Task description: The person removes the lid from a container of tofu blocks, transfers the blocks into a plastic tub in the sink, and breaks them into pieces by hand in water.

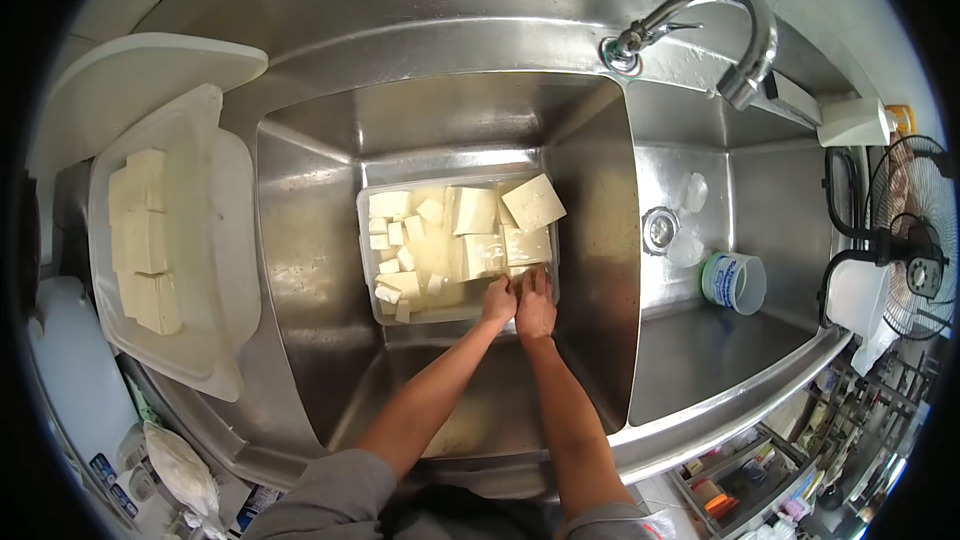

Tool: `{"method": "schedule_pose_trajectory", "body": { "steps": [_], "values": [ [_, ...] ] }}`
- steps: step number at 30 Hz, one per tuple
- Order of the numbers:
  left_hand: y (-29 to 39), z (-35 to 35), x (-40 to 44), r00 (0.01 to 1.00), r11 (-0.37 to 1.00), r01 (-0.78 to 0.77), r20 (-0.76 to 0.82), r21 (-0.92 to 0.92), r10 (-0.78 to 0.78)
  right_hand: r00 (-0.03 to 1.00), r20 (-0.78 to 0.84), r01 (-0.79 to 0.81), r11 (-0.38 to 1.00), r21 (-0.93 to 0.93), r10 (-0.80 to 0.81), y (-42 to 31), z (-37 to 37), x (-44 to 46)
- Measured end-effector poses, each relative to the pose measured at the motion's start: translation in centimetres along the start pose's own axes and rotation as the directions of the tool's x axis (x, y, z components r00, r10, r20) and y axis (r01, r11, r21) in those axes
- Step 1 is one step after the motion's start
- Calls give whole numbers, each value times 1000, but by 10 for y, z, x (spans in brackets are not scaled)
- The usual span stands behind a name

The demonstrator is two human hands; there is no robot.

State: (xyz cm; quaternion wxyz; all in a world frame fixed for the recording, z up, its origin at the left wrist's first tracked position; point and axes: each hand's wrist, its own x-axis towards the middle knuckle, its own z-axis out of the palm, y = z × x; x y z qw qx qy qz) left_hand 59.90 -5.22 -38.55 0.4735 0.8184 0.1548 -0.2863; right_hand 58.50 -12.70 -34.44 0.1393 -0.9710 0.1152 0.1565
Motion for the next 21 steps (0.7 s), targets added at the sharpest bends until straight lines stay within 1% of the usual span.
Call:
{"method": "schedule_pose_trajectory", "body": {
  "steps": [2,3,4,5,6,7,8,10,11,13,14,16,17,18,20,21],
  "values": [
    [0,5,0,997,996,73,36,-48,-71,999,36,-16,1000,-19,17,2,10,-2],
    [4,3,2,993,990,110,63,-85,-104,970,231,-77,997,9,73,-8,-16,8],
    [6,0,5,993,992,90,79,-86,-84,955,273,-146,985,97,115,-10,-32,16],
    [5,-1,9,994,993,71,94,-90,-63,999,-12,-50,992,117,52,-10,-34,20],
    [17,-12,10,994,994,52,105,-96,-41,955,-297,53,992,111,-18,-17,-43,25],
    [27,-25,8,987,999,1,158,-50,7,934,-356,79,993,92,-41,-22,-54,35],
    [30,-27,6,998,998,-8,68,-64,12,910,-409,100,992,75,-60,-34,-72,45],
    [36,-24,7,993,996,-34,-115,-87,24,917,-385,120,993,9,-107,-44,-78,72],
    [26,-12,14,978,987,-148,-158,-58,138,918,-374,133,991,-20,-130,-49,-78,85],
    [-8,19,31,907,933,-361,-231,12,354,962,-264,49,995,-87,-70,-49,-68,105],
    [-4,10,32,944,951,-308,-139,-29,301,977,-211,10,992,-123,-36,-48,-64,115],
    [5,-16,26,981,980,-176,69,-96,182,981,-192,-2,991,-136,-24,-46,-62,118],
    [-2,-19,29,975,967,-187,85,-174,204,983,-183,-1,990,-139,-25,-45,-63,115],
    [0,-33,21,980,967,-193,18,-166,199,983,-182,1,990,-143,-27,-45,-67,115],
    [4,-60,6,972,965,-215,-125,-151,197,985,-169,-41,996,-84,26,-50,-72,108],
    [-5,-58,9,890,913,-359,-367,-196,271,986,-159,-58,996,-62,47,-51,-73,104]
  ]
}}
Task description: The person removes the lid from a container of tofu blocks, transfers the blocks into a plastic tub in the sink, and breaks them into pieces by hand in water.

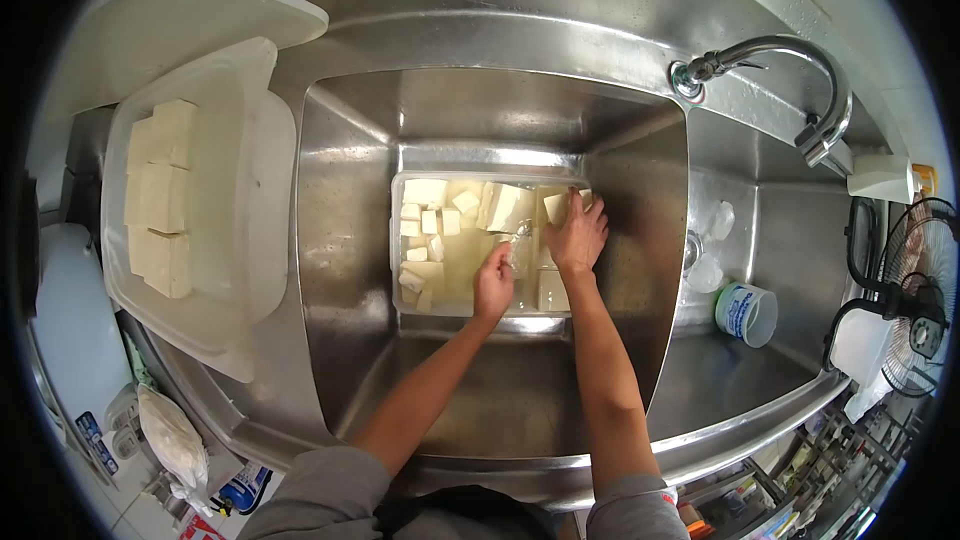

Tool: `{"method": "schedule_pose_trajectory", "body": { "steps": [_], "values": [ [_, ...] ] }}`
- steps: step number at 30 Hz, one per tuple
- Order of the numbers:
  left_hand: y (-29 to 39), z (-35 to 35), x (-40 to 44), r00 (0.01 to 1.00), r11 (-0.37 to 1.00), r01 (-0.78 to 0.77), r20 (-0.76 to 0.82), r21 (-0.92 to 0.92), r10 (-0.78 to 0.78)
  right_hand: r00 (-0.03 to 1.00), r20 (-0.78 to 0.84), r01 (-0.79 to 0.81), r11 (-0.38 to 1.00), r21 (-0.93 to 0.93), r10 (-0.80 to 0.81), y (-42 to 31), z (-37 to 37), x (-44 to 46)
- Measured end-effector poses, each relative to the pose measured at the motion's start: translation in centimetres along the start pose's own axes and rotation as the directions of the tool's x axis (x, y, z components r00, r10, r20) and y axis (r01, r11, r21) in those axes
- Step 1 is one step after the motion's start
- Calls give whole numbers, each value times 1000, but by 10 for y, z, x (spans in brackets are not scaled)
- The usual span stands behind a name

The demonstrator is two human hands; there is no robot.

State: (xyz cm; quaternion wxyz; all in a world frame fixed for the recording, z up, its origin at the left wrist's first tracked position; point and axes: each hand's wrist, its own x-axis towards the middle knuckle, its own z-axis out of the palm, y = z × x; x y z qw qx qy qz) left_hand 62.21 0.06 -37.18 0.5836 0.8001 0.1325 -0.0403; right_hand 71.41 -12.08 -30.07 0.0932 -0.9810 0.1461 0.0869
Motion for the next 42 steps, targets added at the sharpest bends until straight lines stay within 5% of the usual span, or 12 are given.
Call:
{"method": "schedule_pose_trajectory", "body": {
  "steps": [3,7,13,20,27,31,32,35,39,40,42],
  "values": [
    [1,-18,5,979,978,31,-203,207,12,1000,-8,-13,1000,-12,13,-3,1,-10],
    [-17,-33,10,996,950,31,-89,312,-4,954,-249,166,986,-26,-167,-15,-1,-22],
    [-30,-33,8,991,954,11,125,300,-50,918,-233,379,882,280,-321,-25,44,-56],
    [-8,-16,9,993,912,119,-26,393,-119,900,-215,436,809,395,-380,-36,45,-54],
    [-19,-5,10,976,929,212,-107,303,-188,973,-192,216,778,590,-124,-54,72,-28],
    [-24,-8,16,946,930,325,-60,173,-320,966,-133,257,738,624,-224,-28,65,-63],
    [-23,-10,18,966,925,259,-88,278,-244,964,-137,263,774,576,-226,-18,72,-72],
    [-5,-20,28,972,956,236,-43,176,-232,930,-119,356,777,518,-347,-7,72,-94],
    [-10,-28,42,926,919,361,57,159,-373,975,-115,224,807,546,-192,-1,85,-115],
    [-13,-29,44,897,898,435,50,74,-439,996,47,38,806,591,-82,-1,93,-122],
    [-22,-31,51,860,866,499,109,23,-499,993,100,-6,823,568,-61,-8,102,-134]
  ]
}}
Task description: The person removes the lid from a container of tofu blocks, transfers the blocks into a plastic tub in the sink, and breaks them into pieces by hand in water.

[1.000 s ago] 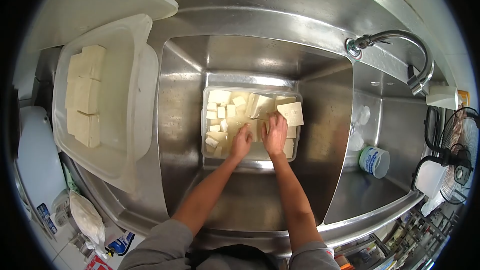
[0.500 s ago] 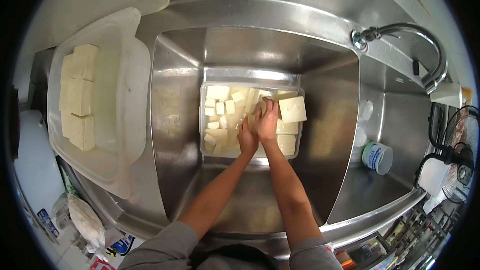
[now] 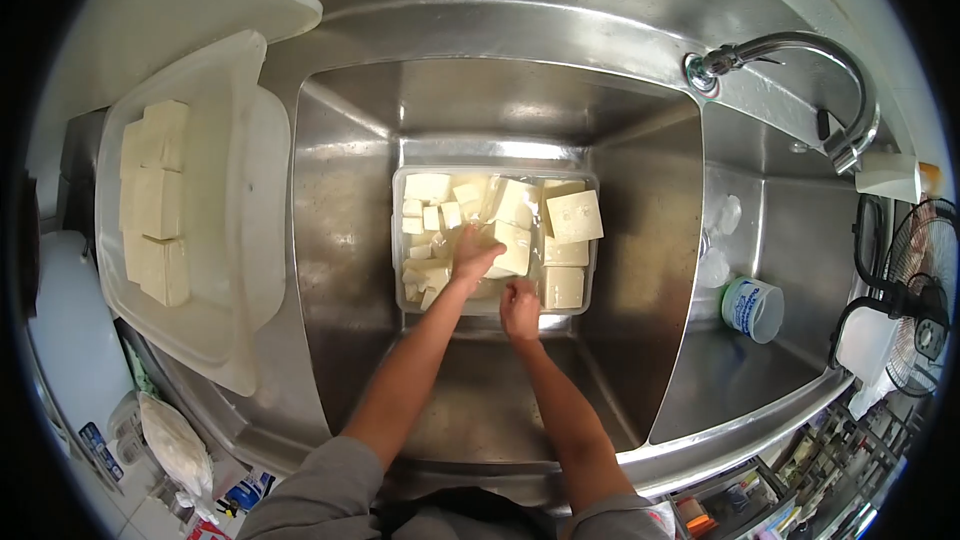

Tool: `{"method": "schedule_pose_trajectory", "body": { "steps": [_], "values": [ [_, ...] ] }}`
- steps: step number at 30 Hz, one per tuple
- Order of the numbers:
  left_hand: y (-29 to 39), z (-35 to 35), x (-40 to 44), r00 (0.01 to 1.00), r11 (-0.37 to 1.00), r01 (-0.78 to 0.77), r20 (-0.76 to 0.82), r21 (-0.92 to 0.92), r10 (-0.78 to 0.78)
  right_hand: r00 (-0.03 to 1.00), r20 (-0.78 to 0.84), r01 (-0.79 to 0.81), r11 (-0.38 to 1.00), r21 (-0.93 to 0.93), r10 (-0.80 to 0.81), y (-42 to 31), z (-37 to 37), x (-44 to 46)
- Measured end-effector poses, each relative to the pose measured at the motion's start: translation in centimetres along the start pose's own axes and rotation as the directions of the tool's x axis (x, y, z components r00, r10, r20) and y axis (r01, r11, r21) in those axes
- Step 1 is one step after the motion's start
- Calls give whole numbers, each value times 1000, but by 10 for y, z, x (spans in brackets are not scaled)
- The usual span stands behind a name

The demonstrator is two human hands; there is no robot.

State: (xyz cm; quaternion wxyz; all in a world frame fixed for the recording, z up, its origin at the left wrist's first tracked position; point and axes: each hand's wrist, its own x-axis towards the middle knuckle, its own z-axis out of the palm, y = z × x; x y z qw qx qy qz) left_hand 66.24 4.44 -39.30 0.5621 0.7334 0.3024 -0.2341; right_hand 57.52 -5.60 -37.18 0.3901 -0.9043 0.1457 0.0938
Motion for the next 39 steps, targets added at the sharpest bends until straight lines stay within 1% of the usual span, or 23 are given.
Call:
{"method": "schedule_pose_trajectory", "body": {
  "steps": [1,2,5,6,9,10,11,13,14,17,20,23,26,29,30,33,34,36,39],
  "values": [
    [-1,-3,6,999,999,31,29,-27,-30,1000,14,-20,1000,-9,21,-1,7,0],
    [5,-9,5,1000,999,-1,28,-54,2,998,37,-58,998,14,57,1,14,3],
    [48,-38,-4,996,984,-81,60,157,72,995,-39,83,992,-92,-87,9,39,13],
    [53,-42,-5,988,966,-152,7,211,154,999,-10,-46,994,-95,45,12,46,17],
    [66,-63,-4,985,933,-171,67,318,158,970,233,-5,968,-252,65,20,60,41],
    [64,-69,-4,976,910,-211,32,357,214,949,269,-138,983,-123,167,21,67,42],
    [67,-77,-7,980,919,-192,21,345,197,964,150,-205,972,-119,221,23,83,39],
    [79,-91,-14,985,934,-161,-1,318,170,942,-96,-329,940,-90,320,21,113,34],
    [77,-95,-13,975,923,-193,-39,334,218,849,242,-499,863,78,469,-12,80,39],
    [66,-104,-3,981,954,-177,-32,242,190,914,17,-405,910,86,405,-15,98,30],
    [71,-109,-4,993,983,-98,-44,157,106,881,206,-452,886,101,425,-26,79,26],
    [81,-111,-8,989,990,-129,-66,53,132,918,176,-376,922,95,356,-15,81,27],
    [86,-118,-9,996,991,-82,-54,-104,77,849,240,-461,882,-102,471,-12,74,35],
    [91,-122,-12,997,985,-49,-59,-165,40,829,383,-455,889,39,408,-11,63,40],
    [91,-121,-13,997,984,-48,-59,-169,39,839,372,-460,883,94,397,-14,60,39],
    [87,-124,-12,996,986,-63,-75,-155,51,930,182,-315,948,-45,318,-24,48,36],
    [86,-124,-13,995,988,-74,-81,-138,63,927,215,-298,952,-71,306,-26,38,34],
    [85,-122,-15,995,990,-77,-79,-114,68,917,277,-262,957,-126,288,-47,-9,33],
    [79,-117,-15,996,991,-64,-67,-121,56,831,422,-307,932,-194,361,-50,-79,46]
  ]
}}
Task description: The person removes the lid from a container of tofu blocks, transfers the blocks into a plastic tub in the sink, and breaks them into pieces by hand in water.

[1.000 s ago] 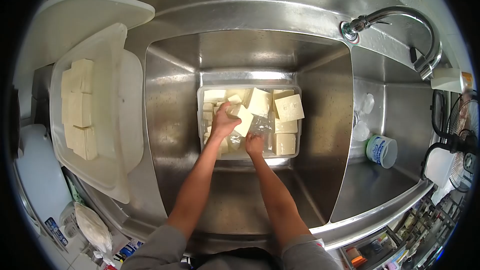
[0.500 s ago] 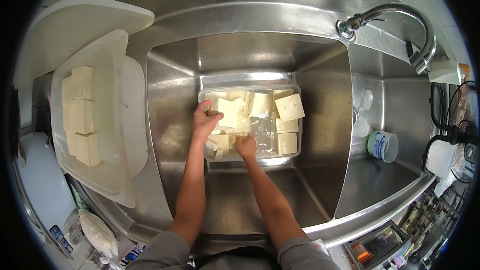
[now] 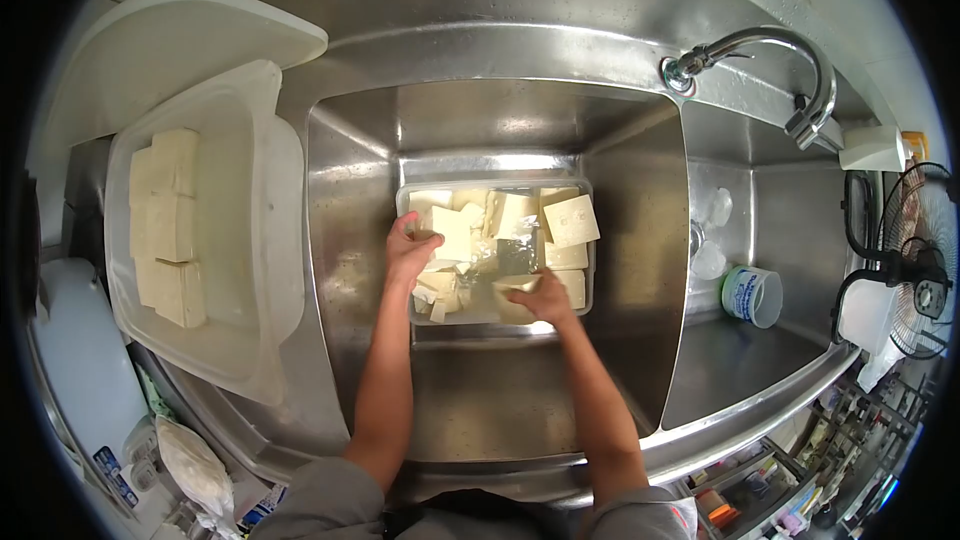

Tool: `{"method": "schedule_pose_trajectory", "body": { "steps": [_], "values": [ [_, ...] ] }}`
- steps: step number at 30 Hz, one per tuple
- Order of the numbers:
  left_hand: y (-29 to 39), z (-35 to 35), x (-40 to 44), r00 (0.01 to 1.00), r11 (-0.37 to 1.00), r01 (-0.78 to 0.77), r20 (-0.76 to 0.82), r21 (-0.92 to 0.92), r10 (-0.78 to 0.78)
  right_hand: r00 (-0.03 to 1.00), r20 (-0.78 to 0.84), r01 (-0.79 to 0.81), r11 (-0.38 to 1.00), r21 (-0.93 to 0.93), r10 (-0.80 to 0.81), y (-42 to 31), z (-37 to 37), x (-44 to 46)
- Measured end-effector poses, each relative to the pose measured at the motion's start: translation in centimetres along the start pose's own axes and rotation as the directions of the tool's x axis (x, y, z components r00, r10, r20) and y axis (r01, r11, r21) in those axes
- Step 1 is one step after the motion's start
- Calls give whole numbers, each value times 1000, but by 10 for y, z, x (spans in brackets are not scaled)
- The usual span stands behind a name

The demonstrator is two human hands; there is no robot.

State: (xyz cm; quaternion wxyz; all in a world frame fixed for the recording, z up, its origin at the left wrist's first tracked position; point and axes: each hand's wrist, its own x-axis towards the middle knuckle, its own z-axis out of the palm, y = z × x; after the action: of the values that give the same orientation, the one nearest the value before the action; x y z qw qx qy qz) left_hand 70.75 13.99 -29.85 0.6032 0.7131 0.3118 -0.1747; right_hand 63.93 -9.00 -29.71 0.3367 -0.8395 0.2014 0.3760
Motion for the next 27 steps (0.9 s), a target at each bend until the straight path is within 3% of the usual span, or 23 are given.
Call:
{"method": "schedule_pose_trajectory", "body": {
  "steps": [2,5,8,9,11,14,17,20,24,27],
  "values": [
    [-13,8,0,1000,1000,0,7,-31,0,999,-39,-12,1000,-11,11,31,-24,7],
    [-25,22,0,995,996,67,82,-66,-61,999,31,-26,1000,-5,26,57,-53,11],
    [-36,38,-5,988,997,73,138,5,-73,980,123,-184,957,223,159,62,-60,13],
    [-35,42,-9,960,979,197,216,-58,-181,990,62,-138,960,245,126,67,-58,17],
    [-42,51,-16,952,980,194,251,-45,-177,996,-63,-44,959,280,64,78,-50,23],
    [-64,67,-23,933,975,216,307,-58,-189,949,-301,48,986,-162,-96,69,-46,15],
    [-82,79,-31,912,964,264,334,-33,-238,954,-283,34,971,-236,-103,63,-50,17],
    [-104,86,-34,909,970,239,362,-51,-205,795,-509,201,934,-294,-331,48,-47,13],
    [-143,94,-36,935,980,-179,324,83,143,614,-610,369,866,-338,-500,3,-35,-5],
    [-164,104,-37,923,937,-184,380,297,61,727,-477,505,855,-116,-494,2,2,11]
  ]
}}
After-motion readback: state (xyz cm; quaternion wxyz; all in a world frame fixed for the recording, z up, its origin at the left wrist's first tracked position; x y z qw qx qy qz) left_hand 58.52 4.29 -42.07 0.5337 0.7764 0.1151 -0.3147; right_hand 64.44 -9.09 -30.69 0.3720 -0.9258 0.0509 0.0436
